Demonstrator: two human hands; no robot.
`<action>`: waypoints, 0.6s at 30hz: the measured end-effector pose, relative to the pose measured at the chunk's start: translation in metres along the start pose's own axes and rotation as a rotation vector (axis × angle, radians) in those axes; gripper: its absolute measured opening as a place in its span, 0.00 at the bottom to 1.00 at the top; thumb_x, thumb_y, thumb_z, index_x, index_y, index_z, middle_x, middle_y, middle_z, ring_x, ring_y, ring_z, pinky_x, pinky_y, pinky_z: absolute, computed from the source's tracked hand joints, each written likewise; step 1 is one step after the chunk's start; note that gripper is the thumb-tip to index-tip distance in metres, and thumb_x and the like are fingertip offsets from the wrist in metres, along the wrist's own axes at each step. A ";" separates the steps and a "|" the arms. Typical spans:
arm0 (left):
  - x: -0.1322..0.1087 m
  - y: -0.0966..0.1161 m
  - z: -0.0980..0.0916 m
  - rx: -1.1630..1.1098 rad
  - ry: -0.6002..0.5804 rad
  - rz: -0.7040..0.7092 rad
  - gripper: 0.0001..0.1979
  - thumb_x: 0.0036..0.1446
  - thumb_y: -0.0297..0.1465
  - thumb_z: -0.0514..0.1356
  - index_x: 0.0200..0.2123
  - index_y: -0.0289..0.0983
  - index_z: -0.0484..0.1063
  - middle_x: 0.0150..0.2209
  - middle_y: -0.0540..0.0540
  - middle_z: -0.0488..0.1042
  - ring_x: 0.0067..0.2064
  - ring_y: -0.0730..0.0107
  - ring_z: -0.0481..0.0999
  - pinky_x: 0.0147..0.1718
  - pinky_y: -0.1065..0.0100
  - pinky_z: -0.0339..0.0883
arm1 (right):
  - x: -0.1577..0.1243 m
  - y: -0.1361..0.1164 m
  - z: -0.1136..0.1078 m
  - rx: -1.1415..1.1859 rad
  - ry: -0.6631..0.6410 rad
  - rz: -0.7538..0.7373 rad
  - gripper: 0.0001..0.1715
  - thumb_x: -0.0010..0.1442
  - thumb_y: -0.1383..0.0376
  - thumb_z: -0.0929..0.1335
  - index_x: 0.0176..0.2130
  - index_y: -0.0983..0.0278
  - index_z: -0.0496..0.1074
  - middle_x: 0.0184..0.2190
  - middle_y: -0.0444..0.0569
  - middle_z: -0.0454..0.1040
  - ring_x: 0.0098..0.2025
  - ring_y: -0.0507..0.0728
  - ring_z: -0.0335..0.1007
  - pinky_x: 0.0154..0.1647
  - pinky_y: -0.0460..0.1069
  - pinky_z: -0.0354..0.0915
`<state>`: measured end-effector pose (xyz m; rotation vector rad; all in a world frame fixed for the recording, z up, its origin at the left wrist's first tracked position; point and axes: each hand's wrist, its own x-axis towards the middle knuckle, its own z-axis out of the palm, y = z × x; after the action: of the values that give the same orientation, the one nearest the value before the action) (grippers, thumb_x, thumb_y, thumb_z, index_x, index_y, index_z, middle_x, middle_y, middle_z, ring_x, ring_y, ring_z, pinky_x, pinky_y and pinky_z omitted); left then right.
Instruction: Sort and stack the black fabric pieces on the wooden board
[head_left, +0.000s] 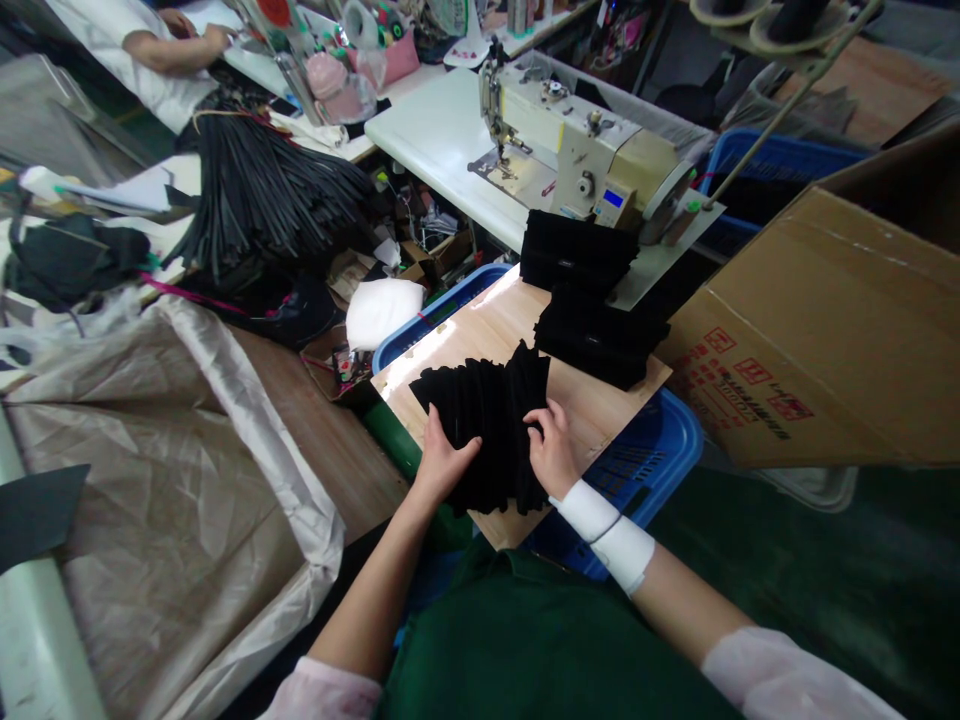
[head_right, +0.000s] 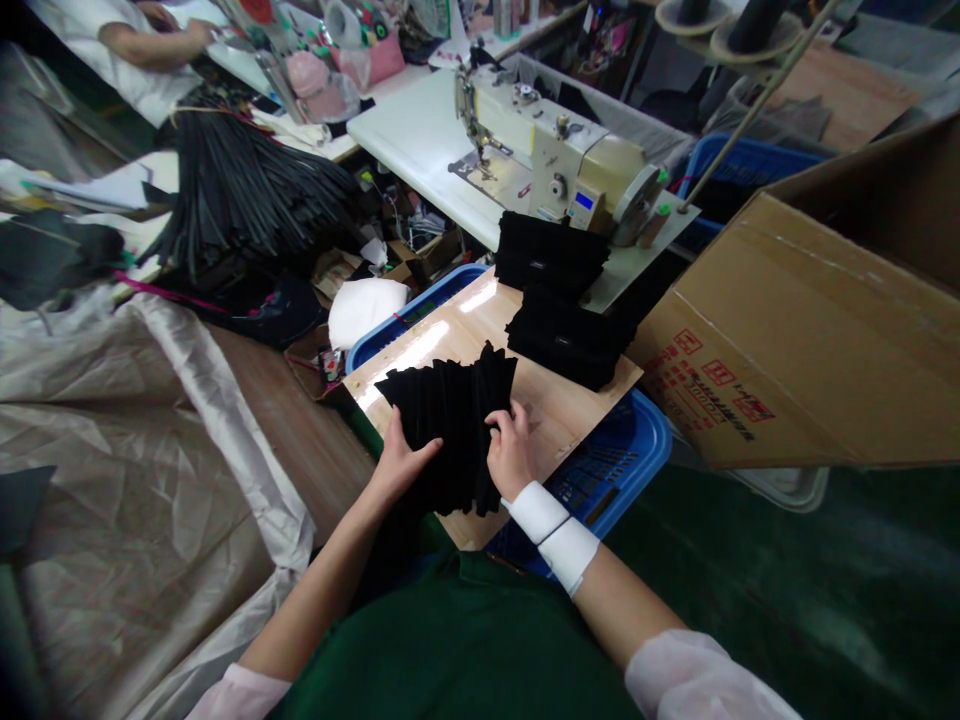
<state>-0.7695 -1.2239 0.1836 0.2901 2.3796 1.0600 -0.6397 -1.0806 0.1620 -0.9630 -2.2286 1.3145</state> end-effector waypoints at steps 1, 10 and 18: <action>-0.001 0.000 0.000 0.009 -0.001 0.005 0.58 0.43 0.40 0.70 0.68 0.29 0.39 0.69 0.28 0.47 0.71 0.47 0.45 0.68 0.52 0.42 | 0.000 -0.001 0.001 -0.020 -0.027 -0.002 0.14 0.57 0.73 0.60 0.37 0.62 0.72 0.56 0.56 0.63 0.60 0.62 0.61 0.62 0.60 0.59; -0.007 0.005 0.007 0.163 -0.020 0.068 0.61 0.45 0.44 0.68 0.68 0.24 0.33 0.65 0.22 0.51 0.69 0.42 0.48 0.66 0.48 0.47 | -0.001 -0.029 0.014 -0.117 -0.072 0.099 0.18 0.51 0.53 0.74 0.35 0.62 0.73 0.55 0.57 0.62 0.60 0.67 0.60 0.61 0.61 0.58; -0.007 0.006 0.005 0.185 -0.014 0.055 0.59 0.45 0.39 0.68 0.69 0.27 0.33 0.66 0.25 0.52 0.69 0.43 0.49 0.66 0.49 0.49 | 0.006 -0.010 0.016 -0.097 -0.025 0.155 0.04 0.52 0.69 0.68 0.28 0.62 0.67 0.41 0.52 0.66 0.47 0.62 0.67 0.56 0.58 0.62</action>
<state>-0.7610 -1.2197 0.1881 0.4302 2.4736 0.8589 -0.6569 -1.0892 0.1626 -1.1810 -2.2946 1.2995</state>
